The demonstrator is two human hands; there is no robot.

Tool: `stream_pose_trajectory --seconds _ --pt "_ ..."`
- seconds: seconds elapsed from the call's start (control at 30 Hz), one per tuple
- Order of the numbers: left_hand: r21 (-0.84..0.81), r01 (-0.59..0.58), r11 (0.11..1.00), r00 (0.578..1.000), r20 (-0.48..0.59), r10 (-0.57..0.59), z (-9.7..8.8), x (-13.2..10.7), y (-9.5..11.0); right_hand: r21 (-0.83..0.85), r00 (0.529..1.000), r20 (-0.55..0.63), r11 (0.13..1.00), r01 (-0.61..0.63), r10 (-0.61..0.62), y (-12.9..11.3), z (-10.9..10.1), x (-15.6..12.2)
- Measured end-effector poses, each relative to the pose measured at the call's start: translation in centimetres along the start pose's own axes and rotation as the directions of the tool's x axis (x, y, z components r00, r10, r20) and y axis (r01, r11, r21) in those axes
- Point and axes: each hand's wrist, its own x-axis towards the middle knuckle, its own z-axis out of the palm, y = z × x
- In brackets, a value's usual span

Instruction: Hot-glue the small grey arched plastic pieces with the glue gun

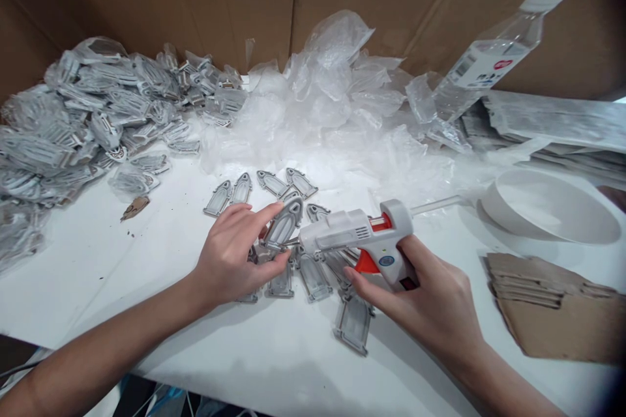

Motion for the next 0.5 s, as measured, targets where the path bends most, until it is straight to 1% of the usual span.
stream_pose_trajectory --seconds 0.23,0.5 --pt "0.002 -0.003 1.0 1.0 0.006 0.003 -0.02 -0.03 0.0 -0.029 0.999 0.031 1.0 0.01 -0.009 -0.23 -0.39 0.12" --pt "0.007 0.0 1.0 1.0 0.019 0.0 -0.06 -0.03 0.1 -0.003 0.999 0.042 1.0 0.001 -0.001 -0.37 -0.3 0.13"
